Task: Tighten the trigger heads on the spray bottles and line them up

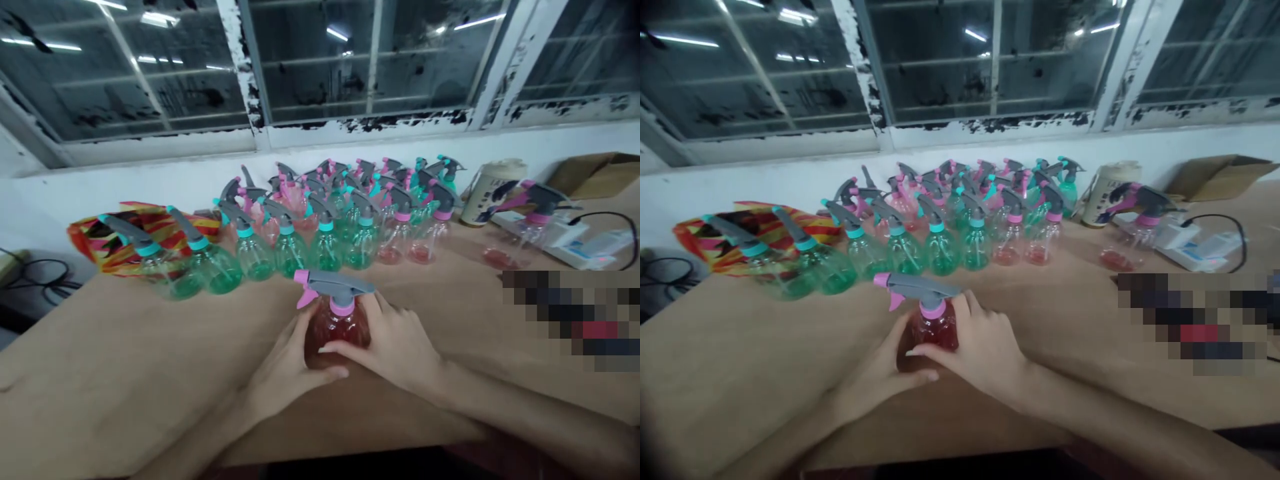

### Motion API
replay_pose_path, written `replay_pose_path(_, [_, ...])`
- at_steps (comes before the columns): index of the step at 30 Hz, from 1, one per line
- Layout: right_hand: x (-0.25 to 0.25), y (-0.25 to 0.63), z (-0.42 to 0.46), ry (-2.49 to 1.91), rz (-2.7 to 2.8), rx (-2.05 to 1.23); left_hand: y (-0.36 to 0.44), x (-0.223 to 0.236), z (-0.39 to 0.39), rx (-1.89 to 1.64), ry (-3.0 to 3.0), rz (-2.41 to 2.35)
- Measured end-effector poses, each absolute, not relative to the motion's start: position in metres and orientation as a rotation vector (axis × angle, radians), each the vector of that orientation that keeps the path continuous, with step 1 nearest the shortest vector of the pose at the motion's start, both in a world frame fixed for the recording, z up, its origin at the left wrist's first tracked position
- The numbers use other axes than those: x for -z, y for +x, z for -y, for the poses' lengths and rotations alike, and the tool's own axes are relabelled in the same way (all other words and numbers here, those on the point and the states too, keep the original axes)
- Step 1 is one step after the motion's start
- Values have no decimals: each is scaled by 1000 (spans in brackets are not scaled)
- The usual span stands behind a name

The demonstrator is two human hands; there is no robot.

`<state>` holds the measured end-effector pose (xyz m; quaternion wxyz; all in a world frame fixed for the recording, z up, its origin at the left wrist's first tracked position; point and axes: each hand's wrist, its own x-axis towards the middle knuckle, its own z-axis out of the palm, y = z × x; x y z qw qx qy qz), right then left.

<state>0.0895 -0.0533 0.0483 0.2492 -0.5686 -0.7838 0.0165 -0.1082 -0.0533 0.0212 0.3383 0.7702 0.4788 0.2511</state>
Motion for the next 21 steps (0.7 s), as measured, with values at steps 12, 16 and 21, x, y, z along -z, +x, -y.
replay_pose_path(12, [-75, 89, 12, -695, 2196, -952, -118, -28, 47, -679, 2091, -1203])
replay_pose_path(16, [-73, 83, 2, -637, 1981, -1210, -112, -31, 40, -677, 2168, -1165])
replay_pose_path(21, [-72, 80, -7, -572, 1797, -1390, -110, -31, 30, -584, 2215, -1234])
